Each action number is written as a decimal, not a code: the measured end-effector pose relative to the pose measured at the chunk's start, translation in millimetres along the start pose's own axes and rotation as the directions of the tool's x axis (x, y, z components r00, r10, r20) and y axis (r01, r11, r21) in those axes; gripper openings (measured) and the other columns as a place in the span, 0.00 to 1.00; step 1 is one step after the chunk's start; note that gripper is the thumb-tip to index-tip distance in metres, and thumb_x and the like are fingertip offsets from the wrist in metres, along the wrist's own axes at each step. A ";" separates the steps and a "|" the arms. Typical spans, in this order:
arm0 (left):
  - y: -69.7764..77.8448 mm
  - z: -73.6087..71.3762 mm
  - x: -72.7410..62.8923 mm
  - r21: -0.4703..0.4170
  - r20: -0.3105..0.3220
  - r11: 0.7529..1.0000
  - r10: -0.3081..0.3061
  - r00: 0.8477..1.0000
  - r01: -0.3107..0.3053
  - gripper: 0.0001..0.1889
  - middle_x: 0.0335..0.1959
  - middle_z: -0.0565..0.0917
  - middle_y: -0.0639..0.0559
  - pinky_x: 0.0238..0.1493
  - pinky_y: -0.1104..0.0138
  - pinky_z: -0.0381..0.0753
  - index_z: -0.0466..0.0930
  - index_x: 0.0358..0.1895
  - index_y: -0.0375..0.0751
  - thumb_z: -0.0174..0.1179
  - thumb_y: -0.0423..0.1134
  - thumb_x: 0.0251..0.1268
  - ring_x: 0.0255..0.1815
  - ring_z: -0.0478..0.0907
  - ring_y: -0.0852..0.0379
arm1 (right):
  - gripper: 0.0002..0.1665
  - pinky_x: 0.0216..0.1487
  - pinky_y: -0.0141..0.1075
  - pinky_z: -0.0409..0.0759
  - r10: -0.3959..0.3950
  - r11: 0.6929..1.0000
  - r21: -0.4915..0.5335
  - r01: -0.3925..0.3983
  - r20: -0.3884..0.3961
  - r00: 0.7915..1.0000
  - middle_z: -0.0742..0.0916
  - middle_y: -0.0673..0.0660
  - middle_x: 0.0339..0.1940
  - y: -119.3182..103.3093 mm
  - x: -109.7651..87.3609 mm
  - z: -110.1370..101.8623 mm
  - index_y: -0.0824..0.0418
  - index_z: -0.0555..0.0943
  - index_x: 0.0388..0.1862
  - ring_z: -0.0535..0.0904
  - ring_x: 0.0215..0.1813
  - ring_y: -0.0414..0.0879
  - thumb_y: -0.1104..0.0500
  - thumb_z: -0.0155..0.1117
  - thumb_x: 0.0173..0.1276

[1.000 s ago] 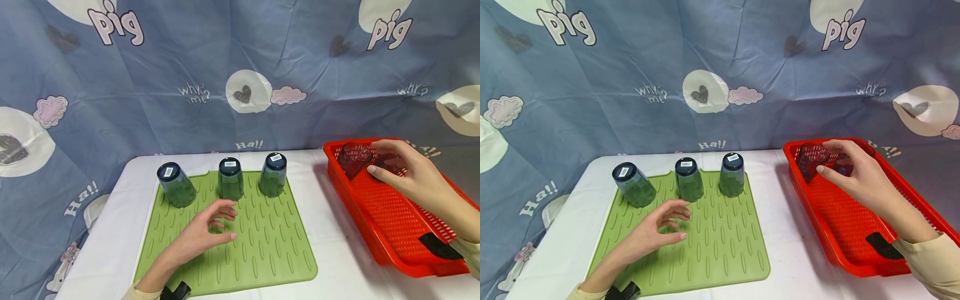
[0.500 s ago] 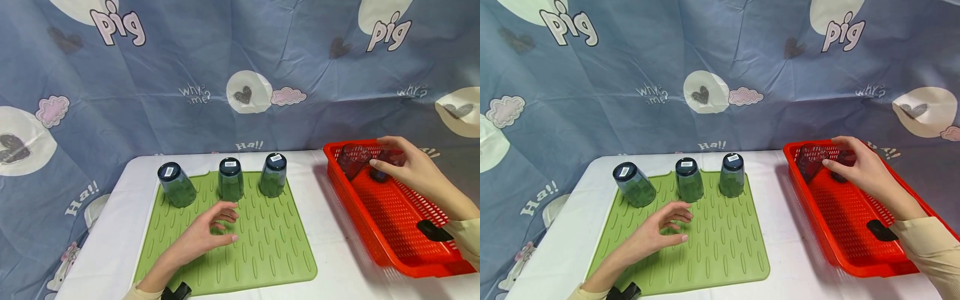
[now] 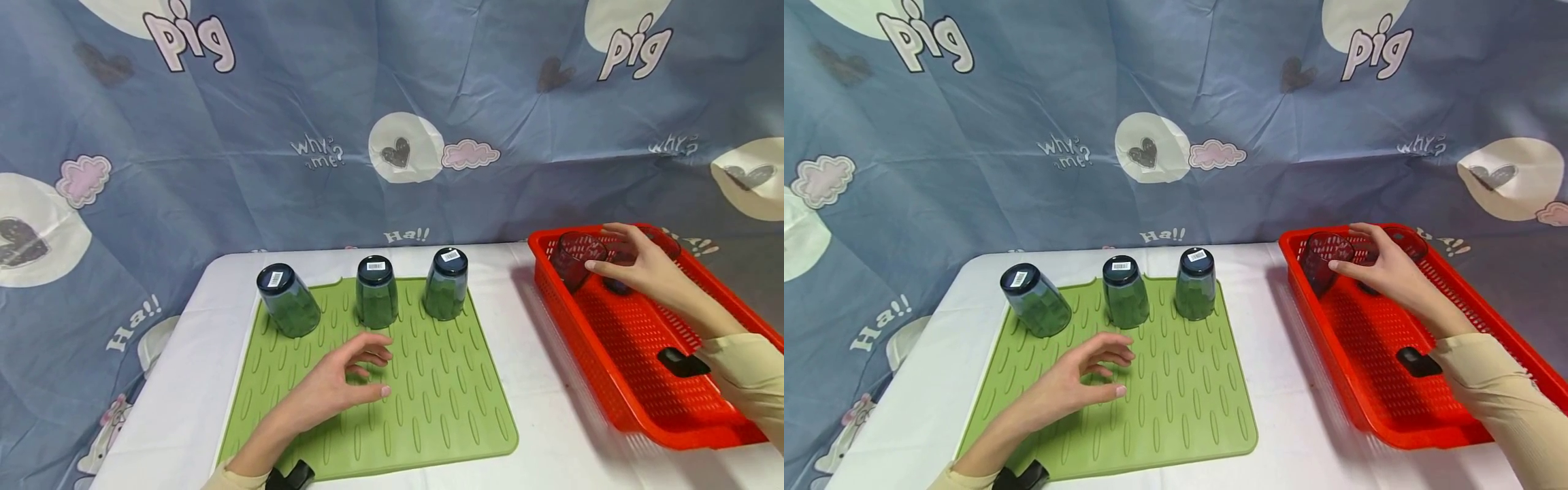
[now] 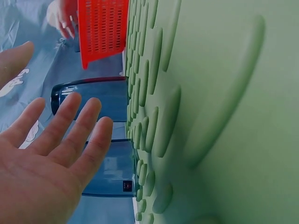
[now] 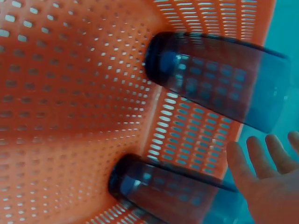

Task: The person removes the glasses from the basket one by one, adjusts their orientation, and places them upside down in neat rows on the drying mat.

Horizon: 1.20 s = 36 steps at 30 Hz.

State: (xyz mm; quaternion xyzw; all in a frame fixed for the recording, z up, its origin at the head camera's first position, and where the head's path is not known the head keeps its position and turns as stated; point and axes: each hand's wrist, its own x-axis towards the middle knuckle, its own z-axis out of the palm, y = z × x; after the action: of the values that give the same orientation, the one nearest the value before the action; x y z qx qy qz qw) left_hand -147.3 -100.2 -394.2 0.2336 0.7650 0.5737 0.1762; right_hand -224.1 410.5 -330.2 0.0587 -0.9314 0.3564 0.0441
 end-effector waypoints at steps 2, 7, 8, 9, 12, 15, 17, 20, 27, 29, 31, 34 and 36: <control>-0.2 0.3 0.3 -0.002 0.005 1.000 -0.004 1.000 0.004 0.28 0.57 0.78 0.44 0.60 0.46 0.72 0.72 0.63 0.53 0.70 0.37 0.59 0.59 0.74 0.47 | 0.48 0.40 0.15 0.68 -0.010 1.000 0.006 0.010 0.010 1.000 0.70 0.70 0.69 4.6 3.8 4.0 0.62 0.54 0.77 0.70 0.62 0.55 0.56 0.70 0.66; -1.0 1.0 0.9 0.000 0.015 1.000 0.000 1.000 0.000 0.28 0.56 0.78 0.44 0.60 0.47 0.73 0.73 0.63 0.51 0.71 0.37 0.59 0.59 0.74 0.46 | 0.47 0.39 0.18 0.73 -0.028 0.997 0.070 0.028 -0.004 1.000 0.74 0.72 0.63 14.6 9.6 14.4 0.65 0.56 0.75 0.74 0.50 0.32 0.63 0.71 0.63; -1.2 1.1 0.9 -0.002 0.015 1.000 0.004 1.000 -0.004 0.28 0.56 0.78 0.44 0.60 0.47 0.73 0.73 0.63 0.51 0.71 0.37 0.59 0.59 0.74 0.45 | 0.47 0.38 0.19 0.74 -0.025 0.996 0.080 0.026 -0.008 1.000 0.75 0.72 0.62 15.9 10.2 15.7 0.65 0.56 0.75 0.74 0.48 0.29 0.63 0.71 0.63; -1.3 1.2 0.9 -0.002 0.016 1.000 0.007 1.000 -0.007 0.28 0.56 0.78 0.43 0.60 0.47 0.73 0.73 0.63 0.50 0.71 0.37 0.58 0.59 0.74 0.45 | 0.47 0.38 0.20 0.75 -0.024 0.996 0.087 0.024 -0.009 1.000 0.75 0.72 0.61 16.9 11.1 16.8 0.65 0.56 0.75 0.74 0.46 0.28 0.64 0.71 0.63; -1.5 1.5 0.5 -0.003 0.016 1.000 0.008 1.000 -0.008 0.28 0.56 0.78 0.44 0.60 0.47 0.73 0.73 0.63 0.51 0.71 0.37 0.58 0.59 0.74 0.45 | 0.47 0.38 0.21 0.74 -0.016 0.997 0.073 0.016 -0.001 1.000 0.76 0.71 0.61 19.3 13.1 18.5 0.65 0.55 0.76 0.74 0.45 0.27 0.62 0.71 0.64; -1.4 1.9 -0.1 -0.005 0.016 1.000 -0.003 1.000 0.003 0.28 0.57 0.78 0.45 0.61 0.47 0.73 0.73 0.62 0.54 0.71 0.37 0.58 0.59 0.74 0.46 | 0.48 0.39 0.20 0.72 -0.006 0.999 0.046 0.006 0.007 1.000 0.75 0.70 0.62 19.9 14.9 19.4 0.65 0.54 0.76 0.72 0.45 0.26 0.59 0.71 0.65; -1.4 2.2 -0.4 -0.007 0.018 1.000 -0.010 1.000 0.010 0.28 0.57 0.78 0.46 0.61 0.48 0.73 0.73 0.62 0.56 0.71 0.37 0.58 0.59 0.74 0.48 | 0.49 0.39 0.19 0.71 -0.010 0.999 0.038 0.009 0.009 1.000 0.74 0.70 0.63 19.6 15.8 19.9 0.64 0.55 0.76 0.72 0.45 0.25 0.57 0.71 0.65; -1.6 2.6 -0.9 -0.005 0.022 1.000 -0.013 1.000 0.013 0.27 0.57 0.78 0.46 0.60 0.48 0.73 0.74 0.61 0.56 0.71 0.37 0.59 0.59 0.74 0.49 | 0.50 0.38 0.20 0.71 -0.004 1.000 0.031 0.004 0.013 1.000 0.74 0.70 0.63 18.2 16.5 20.3 0.64 0.54 0.77 0.72 0.44 0.26 0.55 0.71 0.65; -2.0 3.0 -1.0 -0.005 0.028 1.000 -0.009 1.000 0.009 0.27 0.57 0.79 0.47 0.60 0.49 0.74 0.74 0.62 0.55 0.70 0.37 0.59 0.59 0.74 0.50 | 0.52 0.44 0.26 0.70 0.035 0.999 -0.018 -0.035 0.024 0.999 0.73 0.67 0.65 14.6 20.3 20.4 0.60 0.54 0.78 0.73 0.52 0.44 0.48 0.71 0.65; -1.9 3.0 -0.8 -0.004 0.028 1.000 -0.005 1.000 0.005 0.27 0.57 0.79 0.47 0.59 0.49 0.74 0.74 0.62 0.55 0.71 0.37 0.59 0.59 0.74 0.50 | 0.51 0.43 0.27 0.70 0.030 0.999 -0.034 -0.030 0.023 0.999 0.73 0.69 0.64 15.4 21.9 20.5 0.62 0.55 0.78 0.74 0.50 0.42 0.49 0.71 0.65; -1.9 2.6 -0.5 -0.002 0.027 1.000 -0.002 1.000 0.002 0.27 0.56 0.79 0.47 0.59 0.49 0.74 0.74 0.61 0.55 0.71 0.37 0.59 0.59 0.74 0.50 | 0.50 0.42 0.26 0.70 0.025 0.999 -0.030 -0.024 0.019 1.000 0.74 0.70 0.63 16.5 23.1 20.8 0.64 0.56 0.76 0.74 0.47 0.36 0.51 0.71 0.65; -2.5 1.9 -0.5 -0.002 0.029 1.000 0.005 1.000 -0.005 0.27 0.56 0.79 0.46 0.59 0.50 0.74 0.74 0.62 0.54 0.70 0.37 0.59 0.59 0.74 0.49 | 0.48 0.39 0.22 0.71 0.013 1.000 -0.010 -0.013 0.013 1.000 0.76 0.71 0.61 17.3 23.3 21.2 0.66 0.58 0.75 0.72 0.42 0.27 0.53 0.71 0.65; -3.1 1.6 -0.6 -0.003 0.032 1.000 0.004 0.999 -0.004 0.27 0.56 0.79 0.46 0.59 0.50 0.74 0.74 0.62 0.52 0.70 0.37 0.59 0.59 0.74 0.49 | 0.47 0.39 0.22 0.71 0.020 1.000 -0.005 -0.020 0.009 1.000 0.76 0.69 0.61 16.7 22.7 21.4 0.64 0.59 0.75 0.73 0.42 0.28 0.52 0.72 0.64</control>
State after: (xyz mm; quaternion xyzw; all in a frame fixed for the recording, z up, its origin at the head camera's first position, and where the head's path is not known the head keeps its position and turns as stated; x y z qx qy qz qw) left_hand -146.4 -100.1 -397.5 0.2443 0.7607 0.5713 0.1876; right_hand -249.8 406.8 -354.3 0.0510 -0.9331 0.3542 0.0366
